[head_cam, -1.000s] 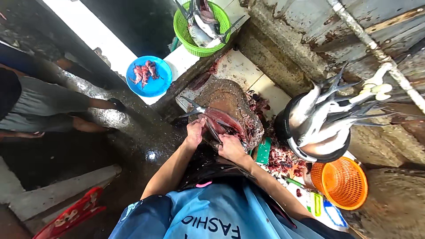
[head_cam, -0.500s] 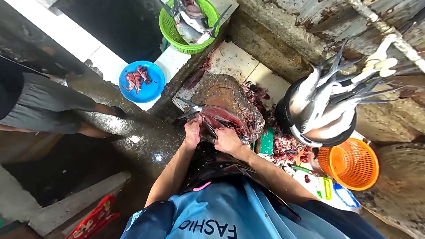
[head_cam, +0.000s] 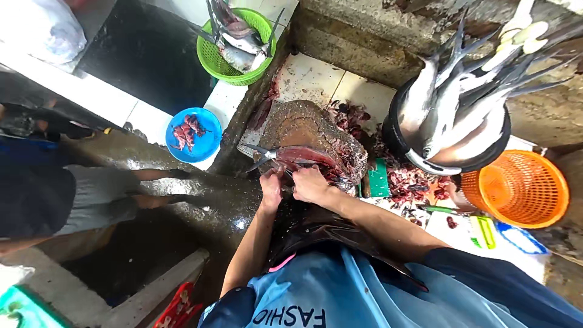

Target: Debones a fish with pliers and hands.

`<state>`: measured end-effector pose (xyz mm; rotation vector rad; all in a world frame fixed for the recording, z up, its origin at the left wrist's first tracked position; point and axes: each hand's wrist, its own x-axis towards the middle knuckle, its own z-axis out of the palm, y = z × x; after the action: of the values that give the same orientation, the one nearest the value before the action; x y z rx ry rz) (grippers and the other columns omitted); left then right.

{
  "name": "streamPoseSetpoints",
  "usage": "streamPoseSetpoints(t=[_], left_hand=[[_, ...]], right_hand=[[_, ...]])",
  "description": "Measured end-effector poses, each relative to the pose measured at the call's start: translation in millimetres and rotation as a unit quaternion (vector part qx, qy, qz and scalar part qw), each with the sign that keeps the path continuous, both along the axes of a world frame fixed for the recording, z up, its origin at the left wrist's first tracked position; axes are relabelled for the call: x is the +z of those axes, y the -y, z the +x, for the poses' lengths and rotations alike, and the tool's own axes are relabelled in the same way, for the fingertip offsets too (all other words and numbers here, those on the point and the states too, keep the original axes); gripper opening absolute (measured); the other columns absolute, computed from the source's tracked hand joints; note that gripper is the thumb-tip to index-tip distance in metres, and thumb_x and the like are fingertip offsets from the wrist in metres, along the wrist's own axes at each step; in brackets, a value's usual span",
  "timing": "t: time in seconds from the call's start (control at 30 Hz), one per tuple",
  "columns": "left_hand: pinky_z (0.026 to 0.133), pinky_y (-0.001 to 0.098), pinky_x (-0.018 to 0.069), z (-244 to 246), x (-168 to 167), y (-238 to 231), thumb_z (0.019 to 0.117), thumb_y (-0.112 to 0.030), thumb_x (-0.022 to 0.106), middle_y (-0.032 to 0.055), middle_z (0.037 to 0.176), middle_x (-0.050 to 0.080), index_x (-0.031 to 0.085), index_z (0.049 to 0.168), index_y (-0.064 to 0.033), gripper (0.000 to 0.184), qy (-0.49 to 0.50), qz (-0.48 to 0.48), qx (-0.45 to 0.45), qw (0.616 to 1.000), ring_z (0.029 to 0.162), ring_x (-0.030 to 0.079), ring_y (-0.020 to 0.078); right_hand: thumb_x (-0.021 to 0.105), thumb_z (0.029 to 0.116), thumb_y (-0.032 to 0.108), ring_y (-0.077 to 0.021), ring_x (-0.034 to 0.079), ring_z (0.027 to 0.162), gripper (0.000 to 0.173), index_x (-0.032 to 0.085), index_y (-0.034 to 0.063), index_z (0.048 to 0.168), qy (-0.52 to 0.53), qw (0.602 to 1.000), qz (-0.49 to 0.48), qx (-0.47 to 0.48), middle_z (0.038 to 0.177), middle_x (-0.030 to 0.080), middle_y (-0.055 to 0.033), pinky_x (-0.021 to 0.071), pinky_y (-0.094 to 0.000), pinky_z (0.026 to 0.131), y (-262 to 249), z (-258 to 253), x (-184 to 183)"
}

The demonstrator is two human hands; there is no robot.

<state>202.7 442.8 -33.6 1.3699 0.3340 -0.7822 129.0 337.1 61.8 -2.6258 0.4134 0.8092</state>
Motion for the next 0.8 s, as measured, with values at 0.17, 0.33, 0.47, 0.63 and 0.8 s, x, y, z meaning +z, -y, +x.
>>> streamPoseSetpoints(t=[0.17, 0.33, 0.47, 0.63, 0.8], left_hand=[[0.072, 0.0415, 0.0603, 2, -4, -7, 0.0961, -0.002, 0.063, 0.0151, 0.09, 0.069, 0.064, 0.105, 0.0043, 0.011, 0.039, -0.016, -0.076, 0.996, 0.078, 0.068, 0.0233], [0.078, 0.0432, 0.0611, 18, -1, -6, 0.0954, 0.0, 0.064, 0.0191, 0.103, 0.069, 0.063, 0.118, 0.007, 0.023, 0.059, 0.026, -0.122, 0.99, 0.088, 0.069, 0.0257], [0.078, 0.0441, 0.0615, 27, -4, 1, 0.1023, -0.02, 0.063, 0.017, 0.101, 0.071, 0.064, 0.118, 0.0031, 0.028, 0.008, 0.019, -0.06, 0.998, 0.085, 0.071, 0.0256], [0.083, 0.0447, 0.059, 29, -1, 1, 0.1033, -0.027, 0.062, 0.0119, 0.103, 0.069, 0.064, 0.12, -0.0029, 0.029, 0.0, -0.05, -0.054, 0.997, 0.09, 0.068, 0.0227], [0.081, 0.0433, 0.0595, 23, -3, 4, 0.1045, -0.023, 0.055, 0.0094, 0.095, 0.069, 0.063, 0.113, -0.0044, 0.021, -0.004, -0.09, -0.045, 0.995, 0.085, 0.069, 0.0213]], right_hand=[[0.068, 0.0865, 0.052, -0.0413, 0.07, 0.097, 0.05, 0.073, 0.0091, 0.113, 0.15, 0.978, -0.012, -0.147, 0.106, 0.072, -0.0185, 0.0526, -0.0671, 0.082, 53, 3, -13], [0.075, 0.0849, 0.049, -0.0317, 0.07, 0.092, 0.039, 0.077, 0.0162, 0.107, 0.165, 0.961, 0.105, -0.196, 0.095, 0.074, -0.01, 0.0548, -0.0611, 0.084, 89, -41, -17], [0.071, 0.0856, 0.049, -0.0244, 0.069, 0.087, 0.039, 0.077, 0.0151, 0.105, 0.167, 0.953, 0.201, -0.155, 0.091, 0.073, -0.006, 0.0549, -0.0555, 0.084, 63, -80, -21], [0.067, 0.0876, 0.05, -0.0226, 0.068, 0.084, 0.041, 0.077, 0.0153, 0.106, 0.146, 0.95, 0.226, -0.158, 0.087, 0.072, -0.0045, 0.0532, -0.0534, 0.081, 48, -90, -29], [0.068, 0.0863, 0.052, -0.0208, 0.067, 0.082, 0.041, 0.077, 0.0162, 0.103, 0.158, 0.947, 0.223, -0.168, 0.085, 0.071, -0.0032, 0.0531, -0.0508, 0.079, 41, -83, -43]])
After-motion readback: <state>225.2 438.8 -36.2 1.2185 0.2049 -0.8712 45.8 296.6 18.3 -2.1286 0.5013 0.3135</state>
